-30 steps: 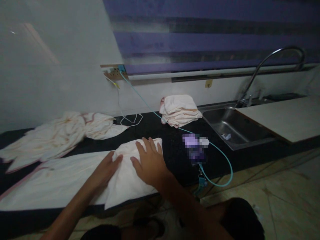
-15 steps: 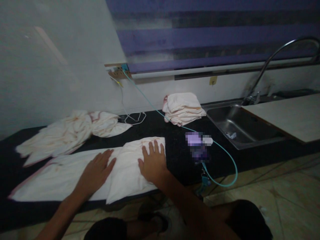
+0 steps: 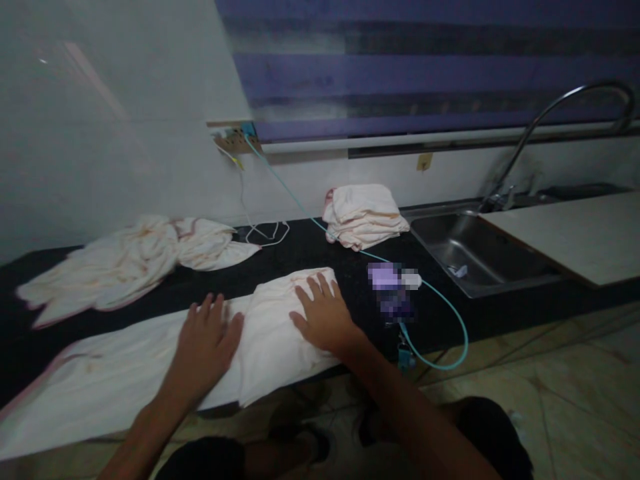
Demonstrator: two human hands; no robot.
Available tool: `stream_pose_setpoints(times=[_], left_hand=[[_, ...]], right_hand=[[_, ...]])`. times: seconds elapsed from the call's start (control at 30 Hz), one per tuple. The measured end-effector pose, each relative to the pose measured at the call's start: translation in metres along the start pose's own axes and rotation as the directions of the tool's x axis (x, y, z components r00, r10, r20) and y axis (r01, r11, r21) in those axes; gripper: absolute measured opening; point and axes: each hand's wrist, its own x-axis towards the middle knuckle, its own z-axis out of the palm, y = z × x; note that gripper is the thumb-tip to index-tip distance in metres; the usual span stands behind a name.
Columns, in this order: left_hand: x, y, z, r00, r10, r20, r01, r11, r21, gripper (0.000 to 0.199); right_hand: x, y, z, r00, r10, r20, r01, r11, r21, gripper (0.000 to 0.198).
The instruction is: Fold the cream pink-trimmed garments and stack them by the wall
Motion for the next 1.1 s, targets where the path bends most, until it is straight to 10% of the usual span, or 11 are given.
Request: stream_pose_setpoints(times=[0.17,0.3,0.6,0.93,1.1], left_hand=[[0.058,0.056,-0.048,0.993,-0.011,0.12,0.048,0.948,-0.314,0.058],[0.11,0.102,-0.068,0.908,0.152,0.389,-0.014,0.942,-0.335,0.051],[0.165,0.141,-0.005,0.681,0.394,0.617,-0.151,0.9,-0.408,0.077],[0.159,0.15,-0.004,0.793,0.287,0.537,0.008,0.877,-0.48,0.034],[0.153,0.174,-0.003,0.833,0.219,0.508,-0.015,0.927,-0.375,0.05]], right_hand=[[-0.034,-0.005,-0.014,0.916,0.244,-0.318,-0.198,0.965,0.172,0.047],[-0.068,-0.009,-0.021,0.844,0.467,-0.265,-0.446,0.884,0.139,0.034],[-0.067,-0.015,-0.019,0.862,0.498,-0.1,-0.504,0.863,-0.042,0.014],[-0.07,-0.016,-0.008,0.831,0.512,-0.217,-0.495,0.859,0.132,0.016],[-0.072,-0.016,0.0,0.787,0.516,-0.337,-0.435,0.853,0.288,0.02]])
